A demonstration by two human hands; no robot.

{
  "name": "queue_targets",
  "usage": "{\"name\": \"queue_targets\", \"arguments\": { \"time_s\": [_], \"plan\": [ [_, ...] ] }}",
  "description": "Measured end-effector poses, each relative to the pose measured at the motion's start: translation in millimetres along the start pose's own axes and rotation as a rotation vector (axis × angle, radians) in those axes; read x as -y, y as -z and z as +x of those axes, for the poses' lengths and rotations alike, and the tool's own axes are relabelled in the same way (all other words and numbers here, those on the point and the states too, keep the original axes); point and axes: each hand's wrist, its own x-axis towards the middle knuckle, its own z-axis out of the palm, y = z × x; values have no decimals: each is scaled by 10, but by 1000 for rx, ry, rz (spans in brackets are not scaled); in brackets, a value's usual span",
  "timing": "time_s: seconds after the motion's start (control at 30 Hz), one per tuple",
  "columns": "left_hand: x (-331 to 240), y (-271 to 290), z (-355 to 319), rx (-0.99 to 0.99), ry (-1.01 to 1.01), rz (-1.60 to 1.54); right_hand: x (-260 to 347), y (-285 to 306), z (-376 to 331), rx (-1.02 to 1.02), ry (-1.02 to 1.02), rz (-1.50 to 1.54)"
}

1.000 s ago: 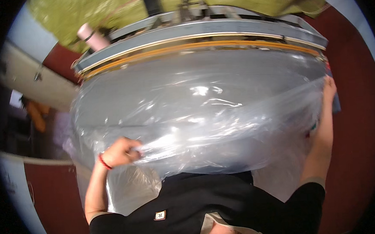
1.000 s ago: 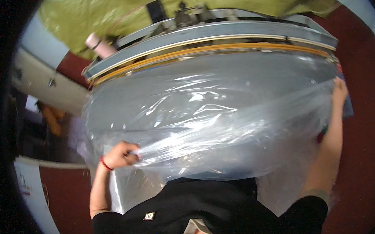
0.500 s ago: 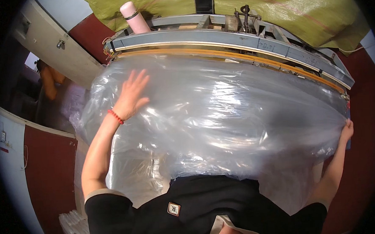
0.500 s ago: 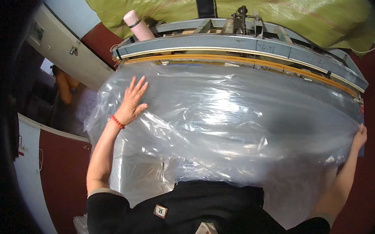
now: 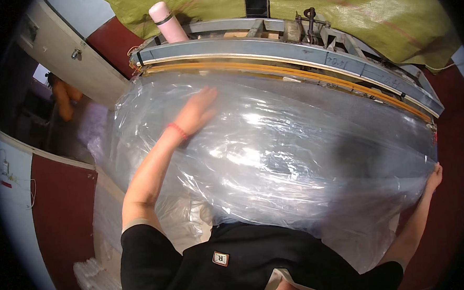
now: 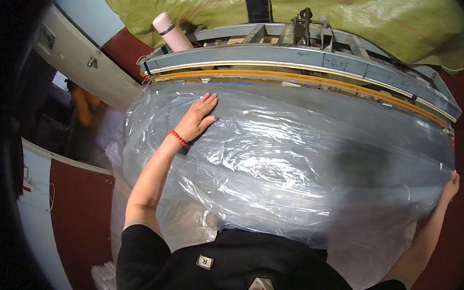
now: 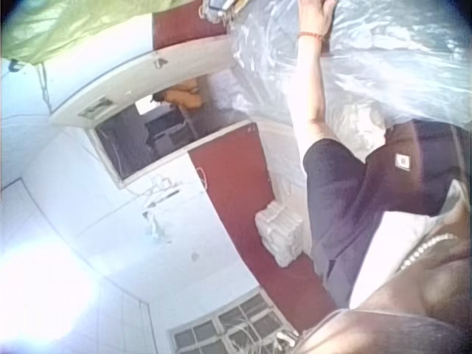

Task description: The person is aligning and feeding large plastic film sheets into an industrial sealing and cutting machine.

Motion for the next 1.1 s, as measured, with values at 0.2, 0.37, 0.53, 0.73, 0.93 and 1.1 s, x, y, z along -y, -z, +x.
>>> {"name": "queue_targets", "arguments": {
  "time_s": [0.2, 0.37, 0.53, 0.73, 0.93, 1.1],
  "plan": [
    [-68, 15, 359, -44, 209, 158, 332, 412, -215, 58, -221, 448],
    [-71, -180, 551, -488, 229, 83, 802, 827, -520, -102, -284, 619],
    [87, -258, 579, -399, 244, 90, 482, 948, -352, -23, -251, 552],
    [532, -216, 551, -680, 349, -47, 1216, 241, -14, -173, -362, 715],
    [1252, -267, 540, -902, 653, -428, 1560, -1179, -37, -68, -44, 430],
    [1662, -301, 573, -1005, 554, -693, 1896, -1610, 29, -111, -46, 712]
  ]
}}
